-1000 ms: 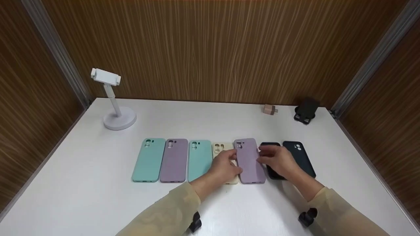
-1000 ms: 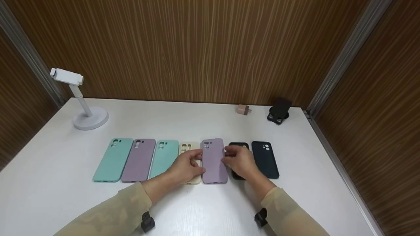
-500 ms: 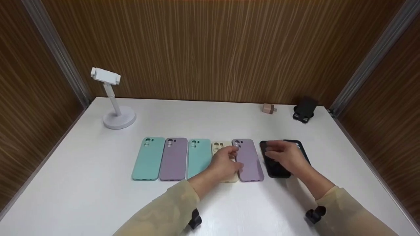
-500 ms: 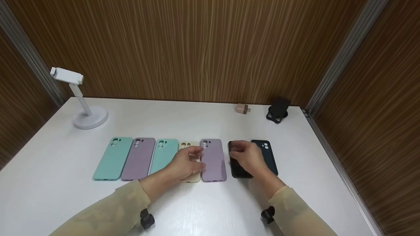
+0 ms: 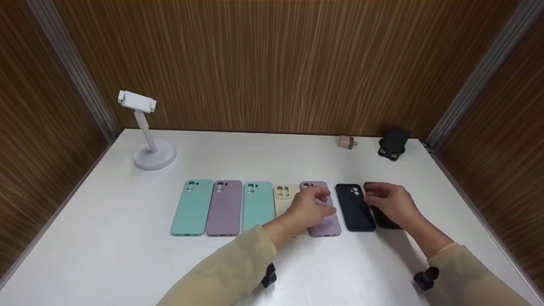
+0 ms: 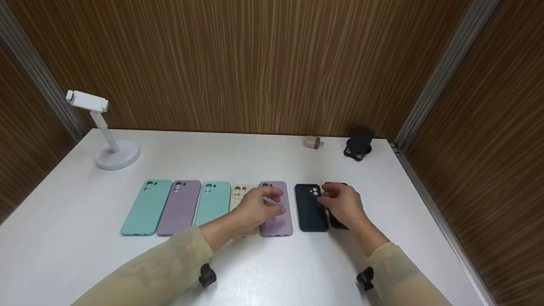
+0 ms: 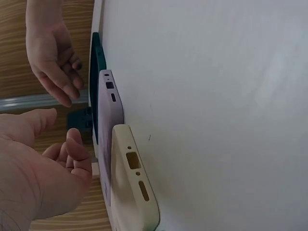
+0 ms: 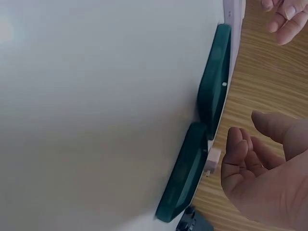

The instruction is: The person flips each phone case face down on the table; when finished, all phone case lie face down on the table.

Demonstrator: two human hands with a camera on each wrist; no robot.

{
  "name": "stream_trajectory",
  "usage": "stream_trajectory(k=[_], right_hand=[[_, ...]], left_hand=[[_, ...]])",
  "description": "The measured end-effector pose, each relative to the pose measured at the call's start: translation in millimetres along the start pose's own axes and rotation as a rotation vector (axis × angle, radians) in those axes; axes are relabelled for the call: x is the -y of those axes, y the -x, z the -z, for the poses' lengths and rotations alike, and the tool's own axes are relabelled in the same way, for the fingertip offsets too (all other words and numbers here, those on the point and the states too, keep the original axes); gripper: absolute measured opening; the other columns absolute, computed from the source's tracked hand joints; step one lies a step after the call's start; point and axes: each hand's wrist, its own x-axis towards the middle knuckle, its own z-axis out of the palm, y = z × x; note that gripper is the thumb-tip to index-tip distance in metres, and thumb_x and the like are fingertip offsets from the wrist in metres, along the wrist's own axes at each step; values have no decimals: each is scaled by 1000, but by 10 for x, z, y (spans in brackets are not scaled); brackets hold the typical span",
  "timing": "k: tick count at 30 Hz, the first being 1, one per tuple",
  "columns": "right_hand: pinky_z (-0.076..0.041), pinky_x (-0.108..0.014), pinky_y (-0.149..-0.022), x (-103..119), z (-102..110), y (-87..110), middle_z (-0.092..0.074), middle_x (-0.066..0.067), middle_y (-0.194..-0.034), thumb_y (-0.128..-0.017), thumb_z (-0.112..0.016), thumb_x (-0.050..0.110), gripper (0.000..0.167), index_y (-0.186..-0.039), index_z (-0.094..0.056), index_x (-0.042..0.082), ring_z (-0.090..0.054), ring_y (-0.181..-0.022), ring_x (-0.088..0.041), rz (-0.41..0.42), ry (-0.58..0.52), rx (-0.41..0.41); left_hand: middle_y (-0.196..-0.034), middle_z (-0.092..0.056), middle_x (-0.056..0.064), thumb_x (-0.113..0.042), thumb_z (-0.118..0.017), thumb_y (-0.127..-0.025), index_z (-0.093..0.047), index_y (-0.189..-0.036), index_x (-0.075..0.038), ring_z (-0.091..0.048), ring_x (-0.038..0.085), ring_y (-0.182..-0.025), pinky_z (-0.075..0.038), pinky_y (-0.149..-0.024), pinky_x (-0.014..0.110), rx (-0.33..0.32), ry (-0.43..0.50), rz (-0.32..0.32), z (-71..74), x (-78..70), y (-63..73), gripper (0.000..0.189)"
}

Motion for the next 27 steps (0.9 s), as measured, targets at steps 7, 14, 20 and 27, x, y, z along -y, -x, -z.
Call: stream_trajectory(k=[7, 14, 20, 27], right_hand=[[-55, -46, -94, -54, -1, 6, -69, -25, -129, -102, -73, 21, 45, -139, -66, -3, -67, -116, -37, -10, 47, 18], [-55, -51, -96, -91, -26, 32, -69, -26, -129, -102, -73, 19, 43, -138, -66, -3, -66, -118, -40, -6, 73, 22], [-55, -54, -99, -122, -57, 18, -68, -26, -131, -102, -72, 17, 42, -139, -66, -2, -66, -120, -41, 10, 96, 18], [-55, -54, -98, -133, -82, 6, -68, -26, -132, -102, -71, 14, 42, -141, -65, -2, -68, -119, -40, 9, 115, 41]], left_hand=[[-122, -68, -9, -20, -83, -95, -70, -135, -21, -62, 13, -111, -53, -100, 41, -19, -83, 36, -200, -91, -109, 42], [-135, -69, -5, -20, -86, -92, -69, -138, -19, -60, 15, -130, -46, -109, 28, 16, -205, -40, -352, -68, -180, 49], [-138, -69, 0, -17, -89, -88, -69, -138, -13, -61, 14, -130, -46, -109, 25, 39, -290, -105, -388, 18, -209, 54], [-136, -65, 4, -21, -92, -84, -71, -137, -11, -59, 14, -127, -42, -110, 23, 73, -384, -154, -380, 89, -204, 58]])
